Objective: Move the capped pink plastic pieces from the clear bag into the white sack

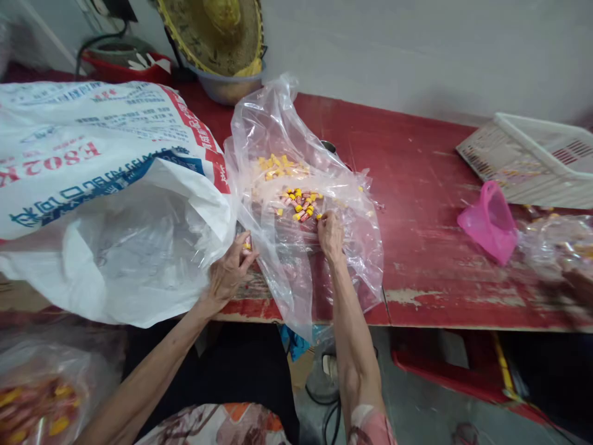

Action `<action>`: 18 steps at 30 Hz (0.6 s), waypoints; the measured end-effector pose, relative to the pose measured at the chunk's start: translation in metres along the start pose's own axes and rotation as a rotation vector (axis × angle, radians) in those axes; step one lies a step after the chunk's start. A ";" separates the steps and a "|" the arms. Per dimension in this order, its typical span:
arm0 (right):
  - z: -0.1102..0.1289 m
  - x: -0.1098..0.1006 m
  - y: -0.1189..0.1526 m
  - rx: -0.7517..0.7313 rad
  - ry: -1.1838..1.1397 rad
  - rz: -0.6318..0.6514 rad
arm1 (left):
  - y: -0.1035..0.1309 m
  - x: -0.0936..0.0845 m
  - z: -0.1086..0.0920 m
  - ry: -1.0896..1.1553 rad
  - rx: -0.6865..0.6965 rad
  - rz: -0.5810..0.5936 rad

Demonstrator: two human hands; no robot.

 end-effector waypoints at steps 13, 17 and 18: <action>0.108 -0.036 0.129 -0.037 -0.522 -0.054 | 0.013 -0.028 -0.004 0.050 0.142 -0.100; 0.122 0.002 0.189 0.081 -0.700 -0.007 | 0.017 -0.013 -0.007 0.007 0.188 0.160; 0.122 0.012 0.201 0.113 -0.720 -0.007 | 0.014 -0.014 -0.004 0.061 0.149 0.186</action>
Point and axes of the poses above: each hand's wrist, its own y-axis away from the middle knuckle, its own x-axis out of the palm, z = x × y, the point moved 4 cm from there along -y, towards the middle knuckle, and after that the axes turned 14 degrees about -y, right-handed, at the moved point
